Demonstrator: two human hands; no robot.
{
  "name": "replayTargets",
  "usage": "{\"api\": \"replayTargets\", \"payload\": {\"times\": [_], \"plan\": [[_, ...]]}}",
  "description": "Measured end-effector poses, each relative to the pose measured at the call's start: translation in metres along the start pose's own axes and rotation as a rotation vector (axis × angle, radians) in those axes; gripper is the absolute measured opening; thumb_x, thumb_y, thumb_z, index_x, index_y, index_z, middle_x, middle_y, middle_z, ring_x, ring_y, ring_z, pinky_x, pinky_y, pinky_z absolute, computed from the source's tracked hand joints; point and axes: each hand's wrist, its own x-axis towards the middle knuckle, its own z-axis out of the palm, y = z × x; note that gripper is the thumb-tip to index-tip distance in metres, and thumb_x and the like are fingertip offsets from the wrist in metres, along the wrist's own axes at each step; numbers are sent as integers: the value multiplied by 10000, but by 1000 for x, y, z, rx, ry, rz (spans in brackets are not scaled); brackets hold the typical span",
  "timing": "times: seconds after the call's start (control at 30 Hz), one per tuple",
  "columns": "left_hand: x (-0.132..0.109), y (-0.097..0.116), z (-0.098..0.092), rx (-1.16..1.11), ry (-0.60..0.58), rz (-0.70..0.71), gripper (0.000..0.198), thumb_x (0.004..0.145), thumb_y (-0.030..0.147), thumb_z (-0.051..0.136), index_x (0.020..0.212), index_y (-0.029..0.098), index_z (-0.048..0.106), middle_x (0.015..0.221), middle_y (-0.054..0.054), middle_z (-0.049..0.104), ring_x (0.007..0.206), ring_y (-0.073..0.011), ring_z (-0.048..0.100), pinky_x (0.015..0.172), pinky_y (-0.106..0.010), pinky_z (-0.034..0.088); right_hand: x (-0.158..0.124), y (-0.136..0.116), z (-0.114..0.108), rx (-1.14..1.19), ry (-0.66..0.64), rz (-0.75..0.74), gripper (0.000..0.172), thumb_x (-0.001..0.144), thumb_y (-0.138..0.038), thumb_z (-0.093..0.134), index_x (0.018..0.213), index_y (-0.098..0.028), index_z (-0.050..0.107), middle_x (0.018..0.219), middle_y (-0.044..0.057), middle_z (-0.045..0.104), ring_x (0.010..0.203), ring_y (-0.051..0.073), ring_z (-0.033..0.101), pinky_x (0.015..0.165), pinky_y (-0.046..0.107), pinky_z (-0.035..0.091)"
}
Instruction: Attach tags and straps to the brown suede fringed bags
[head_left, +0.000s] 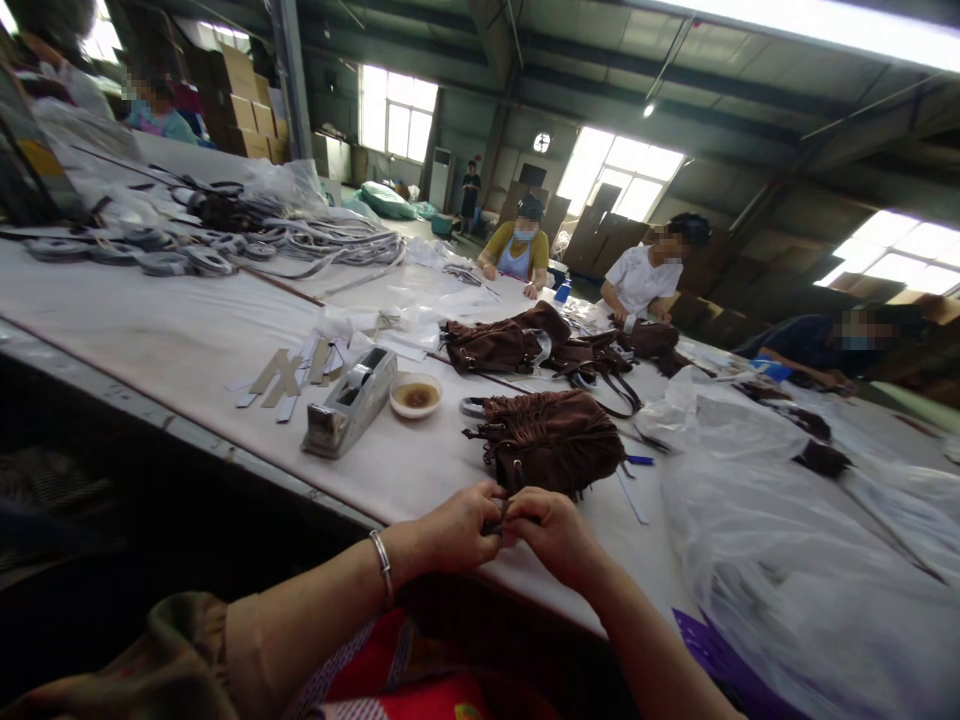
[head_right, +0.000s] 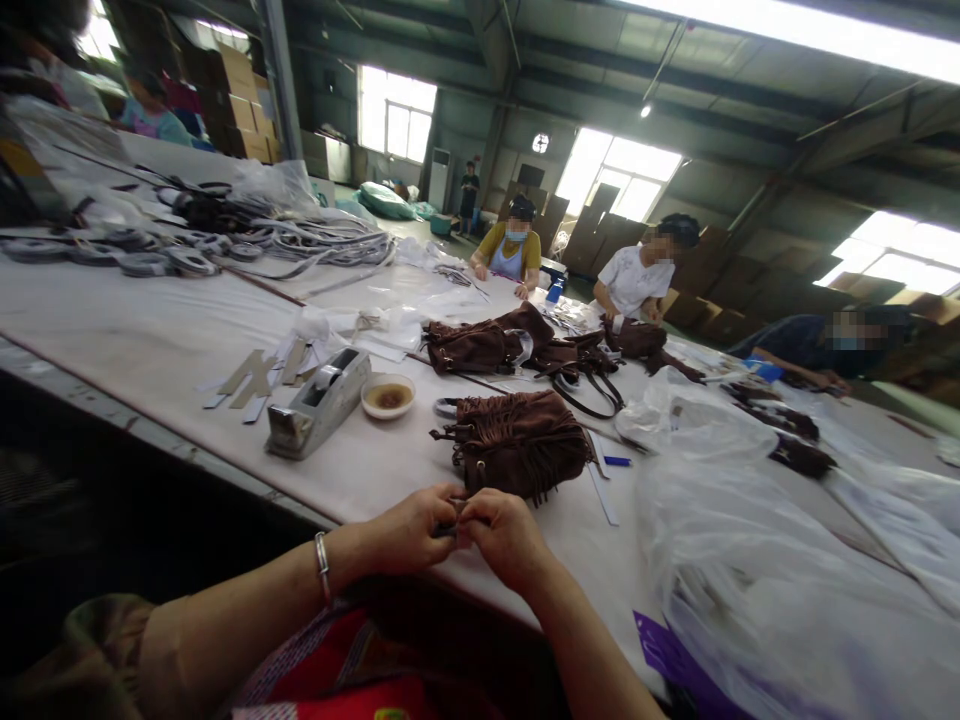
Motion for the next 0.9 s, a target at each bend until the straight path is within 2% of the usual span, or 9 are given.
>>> {"api": "replayTargets", "payload": {"times": [0.17, 0.3, 0.37, 0.47, 0.53, 0.6, 0.67, 0.77, 0.9], "plan": [[-4, -2, 1, -54, 4, -44, 142, 786, 182, 580, 810, 156, 718, 923, -55, 647, 849, -164, 588, 789, -243, 472, -2, 8, 12, 50, 173, 82, 137, 748, -135, 617, 676, -206, 709, 684, 6, 684, 657, 155, 619, 645, 253, 472], [-5, -2, 8, -78, 77, -154, 220, 838, 336, 609, 797, 153, 724, 904, -59, 659, 817, -168, 594, 745, -245, 466, -5, 12, 19, 107, 266, 147, 77, 756, -213, 661, 698, -200, 711, 716, 12, 703, 692, 167, 630, 657, 258, 476], [-5, -1, 10, -102, 111, -199, 232, 839, 345, 619, 781, 151, 733, 906, -67, 664, 823, -173, 599, 756, -249, 468, -6, 13, 19, 144, 276, 169, 77, 755, -226, 671, 698, -195, 713, 713, 16, 703, 681, 165, 623, 643, 257, 475], [-3, 0, 12, -154, 121, -196, 216, 856, 300, 601, 780, 167, 754, 905, -65, 675, 883, -182, 602, 823, -253, 466, -7, 13, 15, 236, 198, 200, 109, 797, -249, 643, 766, -178, 720, 655, 9, 673, 580, 142, 581, 561, 246, 459], [-2, 0, 12, -154, 119, -185, 219, 863, 287, 594, 769, 177, 758, 909, -60, 677, 911, -185, 596, 852, -257, 459, -7, 12, 7, 269, 129, 196, 180, 838, -260, 610, 953, -178, 721, 689, 5, 682, 539, 132, 564, 537, 247, 456], [-1, 0, 13, -138, 121, -188, 219, 854, 284, 607, 724, 172, 744, 929, -60, 671, 908, -182, 592, 852, -258, 457, -4, 7, -2, 201, 77, 135, 266, 852, -239, 600, 1097, -196, 696, 784, 15, 710, 590, 138, 591, 588, 257, 474], [0, 0, 13, -122, 125, -187, 237, 852, 286, 610, 682, 162, 719, 929, -62, 662, 889, -176, 590, 838, -257, 457, 1, -1, -12, 40, 20, 28, 235, 846, -196, 605, 1045, -219, 728, 836, 23, 712, 696, 154, 618, 671, 264, 477], [0, 0, 13, -90, 120, -177, 281, 877, 299, 579, 666, 157, 699, 886, -64, 650, 860, -172, 585, 818, -263, 457, 10, -10, -22, -182, -66, -99, 219, 845, -122, 572, 823, -224, 766, 813, 30, 680, 754, 151, 610, 707, 249, 451], [0, -1, 12, -60, 89, -182, 240, 856, 266, 598, 666, 153, 689, 904, -59, 641, 853, -168, 584, 812, -262, 459, 18, -13, -24, -332, -146, -140, 264, 825, -61, 562, 813, -222, 770, 828, 29, 653, 747, 134, 591, 699, 235, 435]]}}
